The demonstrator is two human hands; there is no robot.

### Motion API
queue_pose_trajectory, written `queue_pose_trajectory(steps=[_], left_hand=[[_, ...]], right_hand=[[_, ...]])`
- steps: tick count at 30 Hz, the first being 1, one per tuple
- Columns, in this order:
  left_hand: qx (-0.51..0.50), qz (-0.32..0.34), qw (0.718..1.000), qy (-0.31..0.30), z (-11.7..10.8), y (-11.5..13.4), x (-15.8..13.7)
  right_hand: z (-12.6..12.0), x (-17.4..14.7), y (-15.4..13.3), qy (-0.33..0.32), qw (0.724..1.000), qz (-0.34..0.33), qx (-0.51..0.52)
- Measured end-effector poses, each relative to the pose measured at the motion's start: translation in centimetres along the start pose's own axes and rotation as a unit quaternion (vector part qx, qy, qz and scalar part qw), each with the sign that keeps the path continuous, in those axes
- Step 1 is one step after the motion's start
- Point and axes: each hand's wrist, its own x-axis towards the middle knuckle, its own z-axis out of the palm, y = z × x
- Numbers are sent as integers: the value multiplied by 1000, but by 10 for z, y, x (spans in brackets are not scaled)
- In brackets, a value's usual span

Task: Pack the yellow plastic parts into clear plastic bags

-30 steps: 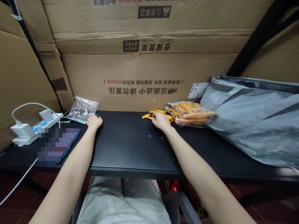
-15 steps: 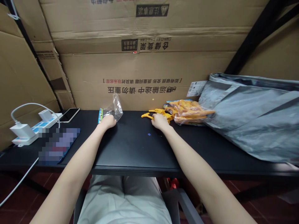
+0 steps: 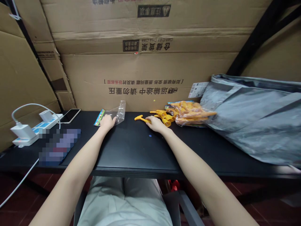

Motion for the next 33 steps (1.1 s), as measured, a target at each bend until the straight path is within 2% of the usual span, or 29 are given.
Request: queue_pose_trajectory(steps=[3, 8, 10, 12, 16, 18, 20, 26, 33], left_hand=[[-4, -17, 1000, 8, -1, -3, -3], [3, -38, 999, -34, -1, -6, -7], [6, -36, 999, -33, 0, -6, -7], [6, 1, 1000, -20, 3, -7, -4], [-28, 145, 989, -2, 9, -8, 4], [-52, 200, 978, -15, 11, -5, 6], [-64, 223, 972, -37, 10, 0, 4], [-49, 153, 984, -70, -3, 23, -18], [-15, 176, 981, -80, -4, 31, -27]], right_hand=[[-5, -3, -2, -10, 999, 25, -27], [-14, -7, -5, -27, 992, 80, -94], [-17, -8, -6, -37, 990, 88, -104], [-18, -8, -7, -49, 989, 96, -99], [-17, -6, -6, -49, 992, 105, -51], [-15, -6, -5, -29, 994, 97, -26], [-12, -5, -3, -5, 996, 90, -9], [-3, -1, -1, 59, 996, 67, 30], [5, 4, -4, 121, 989, 5, 88]])
